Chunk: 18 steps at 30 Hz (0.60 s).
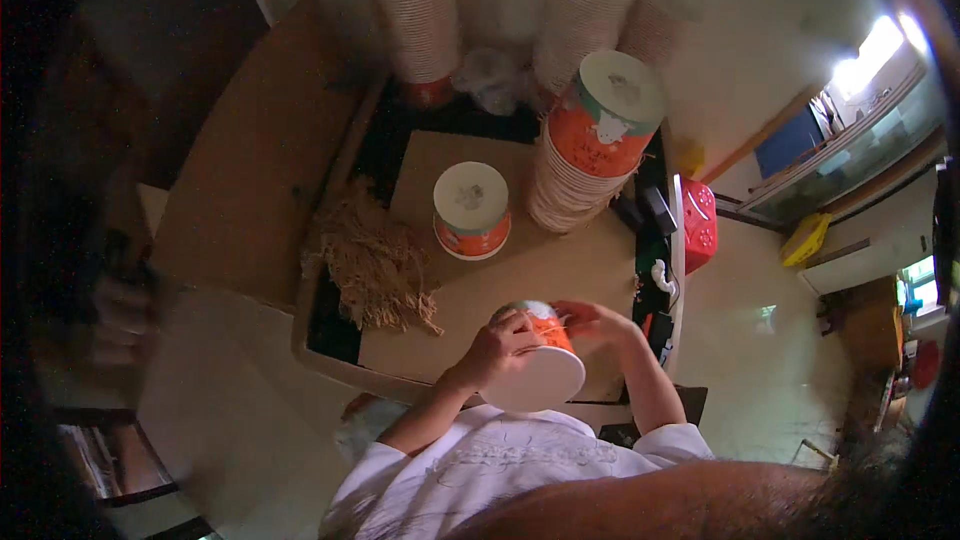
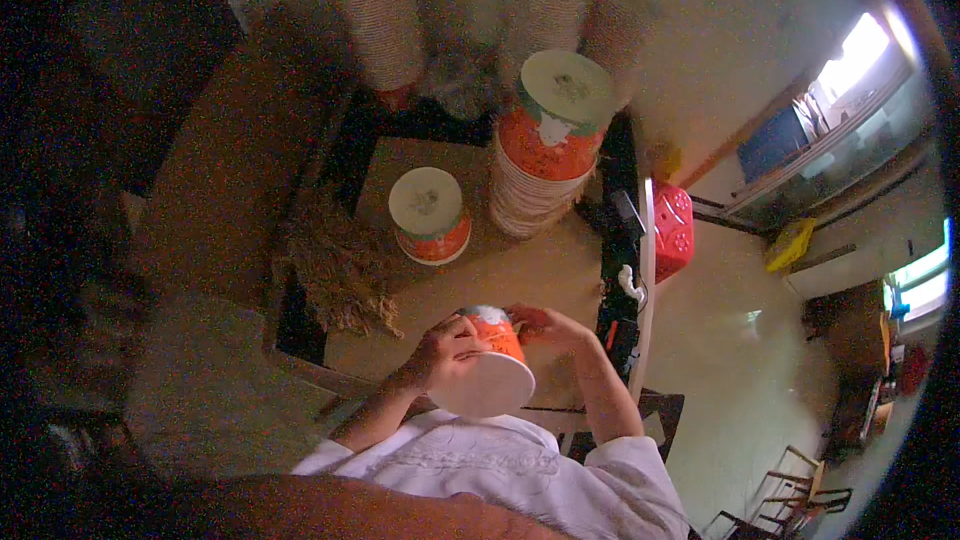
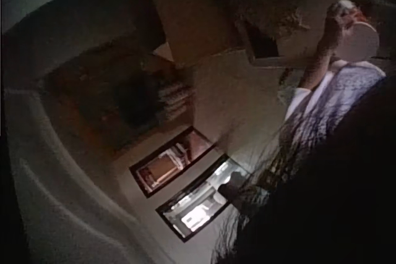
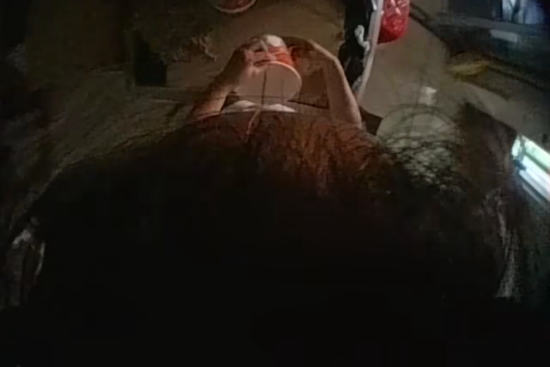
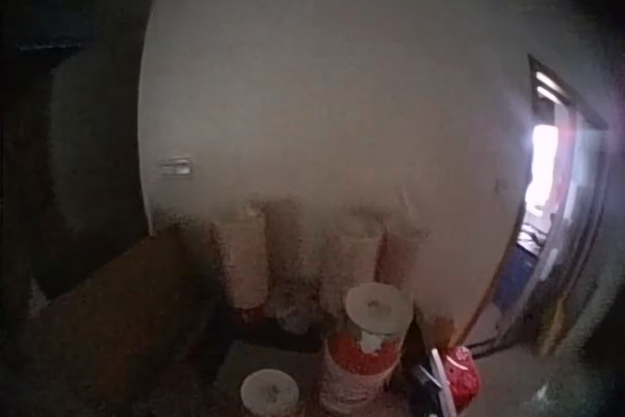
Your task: Cleaning and sorting natural fibers into a container at a packaging workbench.
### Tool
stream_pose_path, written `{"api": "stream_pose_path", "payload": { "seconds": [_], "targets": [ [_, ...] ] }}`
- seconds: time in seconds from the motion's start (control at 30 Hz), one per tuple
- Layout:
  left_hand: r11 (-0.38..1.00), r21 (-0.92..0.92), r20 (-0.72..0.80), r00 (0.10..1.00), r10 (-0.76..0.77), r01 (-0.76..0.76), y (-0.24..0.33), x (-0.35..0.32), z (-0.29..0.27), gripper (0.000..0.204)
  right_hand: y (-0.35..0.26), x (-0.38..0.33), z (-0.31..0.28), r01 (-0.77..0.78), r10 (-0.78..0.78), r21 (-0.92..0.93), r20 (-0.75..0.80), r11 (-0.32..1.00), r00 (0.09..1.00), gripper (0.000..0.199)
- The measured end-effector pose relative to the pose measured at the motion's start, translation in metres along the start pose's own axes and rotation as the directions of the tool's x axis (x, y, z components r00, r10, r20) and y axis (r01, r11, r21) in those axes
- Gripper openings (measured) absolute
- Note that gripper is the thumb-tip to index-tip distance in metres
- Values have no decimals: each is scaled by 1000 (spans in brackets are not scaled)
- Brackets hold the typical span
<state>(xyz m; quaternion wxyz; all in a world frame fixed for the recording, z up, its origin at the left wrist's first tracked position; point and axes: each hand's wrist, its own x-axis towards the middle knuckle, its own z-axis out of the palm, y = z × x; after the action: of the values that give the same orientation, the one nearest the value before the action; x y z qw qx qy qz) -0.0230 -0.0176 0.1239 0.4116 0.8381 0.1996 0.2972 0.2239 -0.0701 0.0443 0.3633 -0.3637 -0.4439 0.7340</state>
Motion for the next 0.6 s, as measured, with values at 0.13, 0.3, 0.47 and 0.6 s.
{"api": "stream_pose_path", "payload": {
  "seconds": [0.13, 0.3, 0.47, 0.6],
  "targets": [
    [982, 104, -121, 978, 170, -158, 42, 19, -34, 33, -88, -46, 3, 15, 8, 46, -469, 999, 883, 33],
    [994, 103, -413, 907, 82, -42, 26, 17, -39, 34, -220, -91, 48, -59, -950, -984, -176, 166, 257, 33],
    [995, -38, -494, 864, -102, 95, 19, 10, -34, 23, -288, -62, 5, -364, -971, -902, 239, -233, 29, 28],
    [991, 21, -508, 855, -106, 135, 5, 4, -34, 17, -298, -26, -19, -342, -971, -911, 194, -232, 141, 30]
  ]
}}
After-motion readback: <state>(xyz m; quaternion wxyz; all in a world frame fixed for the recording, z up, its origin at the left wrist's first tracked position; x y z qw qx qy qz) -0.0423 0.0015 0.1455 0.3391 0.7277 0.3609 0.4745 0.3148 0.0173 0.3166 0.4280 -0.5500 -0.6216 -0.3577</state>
